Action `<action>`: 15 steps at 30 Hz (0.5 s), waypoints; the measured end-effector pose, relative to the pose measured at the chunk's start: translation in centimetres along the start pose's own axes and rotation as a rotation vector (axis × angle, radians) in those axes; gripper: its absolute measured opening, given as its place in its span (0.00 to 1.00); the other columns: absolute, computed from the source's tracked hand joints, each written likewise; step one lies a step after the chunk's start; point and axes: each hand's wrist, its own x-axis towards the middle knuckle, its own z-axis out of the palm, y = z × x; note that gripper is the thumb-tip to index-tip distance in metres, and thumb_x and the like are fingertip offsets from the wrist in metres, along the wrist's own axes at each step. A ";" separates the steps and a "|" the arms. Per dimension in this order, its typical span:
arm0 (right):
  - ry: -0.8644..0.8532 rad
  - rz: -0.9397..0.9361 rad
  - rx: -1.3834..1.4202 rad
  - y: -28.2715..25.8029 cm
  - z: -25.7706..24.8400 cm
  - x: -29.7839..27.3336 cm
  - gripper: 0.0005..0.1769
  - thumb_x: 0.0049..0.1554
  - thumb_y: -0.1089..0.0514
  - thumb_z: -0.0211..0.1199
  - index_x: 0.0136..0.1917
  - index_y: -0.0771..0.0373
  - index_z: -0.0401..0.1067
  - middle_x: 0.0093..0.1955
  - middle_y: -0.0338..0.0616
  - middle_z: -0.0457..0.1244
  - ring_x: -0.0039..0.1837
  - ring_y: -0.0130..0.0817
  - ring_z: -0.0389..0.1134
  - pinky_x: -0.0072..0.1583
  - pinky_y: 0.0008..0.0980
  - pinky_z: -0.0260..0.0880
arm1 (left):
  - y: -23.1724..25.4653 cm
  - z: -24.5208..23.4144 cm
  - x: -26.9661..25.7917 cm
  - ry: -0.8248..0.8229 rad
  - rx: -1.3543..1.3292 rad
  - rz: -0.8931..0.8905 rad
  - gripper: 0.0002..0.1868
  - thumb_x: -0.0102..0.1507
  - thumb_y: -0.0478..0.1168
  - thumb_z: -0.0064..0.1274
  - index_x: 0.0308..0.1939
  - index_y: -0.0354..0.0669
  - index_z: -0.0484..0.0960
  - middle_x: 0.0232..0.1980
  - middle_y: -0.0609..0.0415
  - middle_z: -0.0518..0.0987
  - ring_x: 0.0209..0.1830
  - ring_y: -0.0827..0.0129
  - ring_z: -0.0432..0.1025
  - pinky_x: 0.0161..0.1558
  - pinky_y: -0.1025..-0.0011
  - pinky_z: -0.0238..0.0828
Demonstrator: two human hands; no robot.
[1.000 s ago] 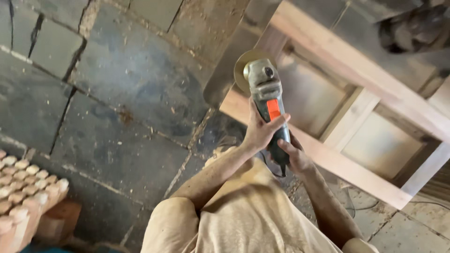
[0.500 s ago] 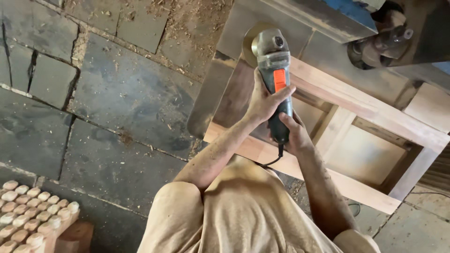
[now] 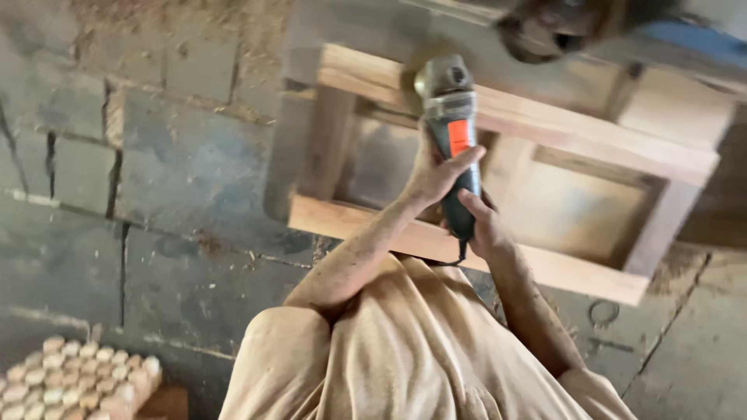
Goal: The person uses an angle grinder with a sanding disc to smooth the surface of a wooden frame placed on a workbench. The operator moves the tool back and forth along the edges and flat surfaces of the frame, generating wood dust.
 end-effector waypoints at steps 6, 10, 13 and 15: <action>0.015 -0.010 0.037 0.6 -7.1 -3.4 0.29 0.60 0.47 0.62 0.69 0.64 0.62 0.46 0.50 0.67 0.38 0.35 0.70 0.37 0.32 0.72 | -5.3 5.6 -1.6 -0.059 0.069 -0.020 0.48 0.60 0.43 0.66 0.73 0.41 0.48 0.55 0.47 0.75 0.50 0.66 0.75 0.49 0.66 0.80; 0.114 0.019 0.062 1.1 -10.8 -5.8 0.30 0.58 0.46 0.61 0.68 0.61 0.62 0.45 0.49 0.67 0.37 0.36 0.69 0.36 0.33 0.72 | -8.6 9.2 -2.4 -0.126 0.055 0.029 0.47 0.61 0.47 0.65 0.73 0.41 0.49 0.55 0.47 0.74 0.50 0.67 0.73 0.49 0.65 0.78; 0.180 -0.016 0.048 0.7 -13.3 -7.6 0.29 0.58 0.47 0.62 0.67 0.62 0.62 0.45 0.50 0.67 0.37 0.38 0.69 0.36 0.35 0.72 | -10.1 12.3 -2.7 -0.218 0.272 -0.154 0.40 0.64 0.55 0.63 0.71 0.37 0.65 0.54 0.42 0.77 0.48 0.62 0.74 0.44 0.63 0.77; 0.138 -0.107 0.062 0.7 -14.3 -9.5 0.27 0.59 0.49 0.61 0.66 0.65 0.63 0.46 0.52 0.66 0.37 0.39 0.69 0.38 0.35 0.72 | -10.2 12.8 -4.1 -0.256 0.246 -0.088 0.50 0.60 0.62 0.59 0.73 0.37 0.55 0.61 0.39 0.73 0.56 0.56 0.72 0.49 0.58 0.77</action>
